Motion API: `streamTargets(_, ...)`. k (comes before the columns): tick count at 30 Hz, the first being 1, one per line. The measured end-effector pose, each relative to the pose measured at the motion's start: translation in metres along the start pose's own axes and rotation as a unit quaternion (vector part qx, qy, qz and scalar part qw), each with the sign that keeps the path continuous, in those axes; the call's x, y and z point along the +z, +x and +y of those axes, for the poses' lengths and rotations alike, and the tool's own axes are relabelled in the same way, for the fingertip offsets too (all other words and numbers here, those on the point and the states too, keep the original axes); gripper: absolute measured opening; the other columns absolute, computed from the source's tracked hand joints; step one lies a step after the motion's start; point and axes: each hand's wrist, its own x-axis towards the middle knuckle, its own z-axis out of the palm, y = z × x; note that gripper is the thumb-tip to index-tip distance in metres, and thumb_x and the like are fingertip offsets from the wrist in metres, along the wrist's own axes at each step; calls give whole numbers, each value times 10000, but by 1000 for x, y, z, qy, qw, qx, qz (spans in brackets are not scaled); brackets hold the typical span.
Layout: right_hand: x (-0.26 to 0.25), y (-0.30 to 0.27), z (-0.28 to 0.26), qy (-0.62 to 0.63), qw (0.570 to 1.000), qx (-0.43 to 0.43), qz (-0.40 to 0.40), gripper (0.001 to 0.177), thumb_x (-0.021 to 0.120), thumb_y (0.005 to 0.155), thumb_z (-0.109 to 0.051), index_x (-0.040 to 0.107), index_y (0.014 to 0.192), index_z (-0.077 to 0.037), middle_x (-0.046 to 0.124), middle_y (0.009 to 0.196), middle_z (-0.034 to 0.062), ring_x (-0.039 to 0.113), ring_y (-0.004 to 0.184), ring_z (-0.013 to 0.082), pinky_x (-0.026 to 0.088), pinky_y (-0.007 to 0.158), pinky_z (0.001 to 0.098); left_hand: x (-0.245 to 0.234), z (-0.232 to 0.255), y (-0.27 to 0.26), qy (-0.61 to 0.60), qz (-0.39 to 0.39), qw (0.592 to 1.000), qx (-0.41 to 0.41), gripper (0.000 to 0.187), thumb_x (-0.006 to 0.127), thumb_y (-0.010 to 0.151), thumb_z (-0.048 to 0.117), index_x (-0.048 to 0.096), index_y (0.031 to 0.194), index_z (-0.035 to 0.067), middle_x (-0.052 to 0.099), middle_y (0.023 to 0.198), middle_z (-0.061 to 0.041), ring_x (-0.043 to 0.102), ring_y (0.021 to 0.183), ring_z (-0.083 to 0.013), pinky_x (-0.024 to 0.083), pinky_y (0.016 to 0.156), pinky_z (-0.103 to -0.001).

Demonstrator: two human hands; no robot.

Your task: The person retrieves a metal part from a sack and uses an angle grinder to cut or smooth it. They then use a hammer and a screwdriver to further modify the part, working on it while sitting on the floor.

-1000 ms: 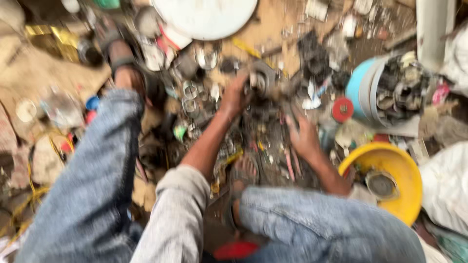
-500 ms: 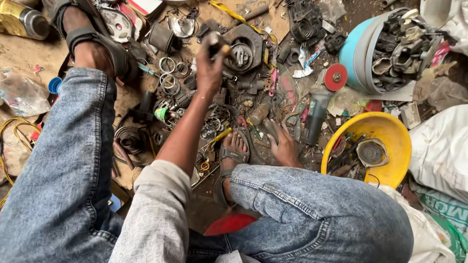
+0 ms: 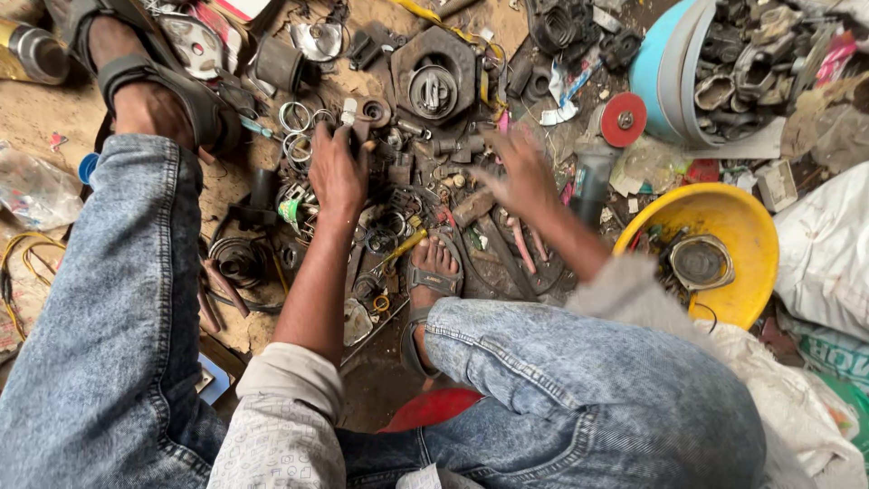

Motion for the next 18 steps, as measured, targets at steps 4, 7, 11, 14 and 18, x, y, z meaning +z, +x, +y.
streamTargets(4, 19, 87, 10, 75, 994, 10, -81, 1007, 861, 807, -492, 351, 1580, -95, 381, 1535, 245, 583, 1221, 472, 552, 899, 555, 5, 4, 8, -19, -9, 1000, 11, 400, 780, 878, 189, 696, 1222, 5, 580, 1331, -269, 601, 1149, -384, 527, 917, -522)
streamTargets(7, 44, 111, 12, 64, 993, 1, -100, 1059, 895, 773, -509, 350, 1590, -112, 340, 1556, 203, 629, 1142, 438, 548, 930, 560, 14, 2, 3, -86, 57, 994, 43, 342, 800, 896, 211, 744, 1183, 35, 618, 1308, -294, 596, 1190, -402, 476, 994, -544)
streamTargets(11, 65, 112, 18, 65, 997, -12, -48, 926, 907, 835, -454, 434, 1571, -154, 420, 1546, 147, 684, 1143, 368, 623, 928, 459, 43, 9, -4, -316, 25, 948, -27, 273, 723, 986, 252, 749, 1134, 24, 750, 1100, -174, 693, 1030, -283, 546, 961, -466)
streamTargets(14, 64, 111, 21, 78, 996, -27, -31, 844, 914, 882, -400, 476, 1538, -98, 446, 1477, 167, 695, 1049, 363, 630, 873, 460, 65, 19, -4, -461, -2, 881, -105, 357, 675, 1012, 317, 727, 1141, -12, 761, 988, -136, 689, 903, -241, 574, 848, -410)
streamTargets(18, 53, 109, 17, 117, 990, 4, -79, 791, 883, 849, -358, 514, 1481, -57, 494, 1426, 158, 701, 999, 323, 659, 776, 409, 79, 31, -5, -622, -31, 767, -154, 503, 623, 1037, 401, 641, 1194, -77, 706, 1000, -138, 691, 875, -217, 593, 760, -343)
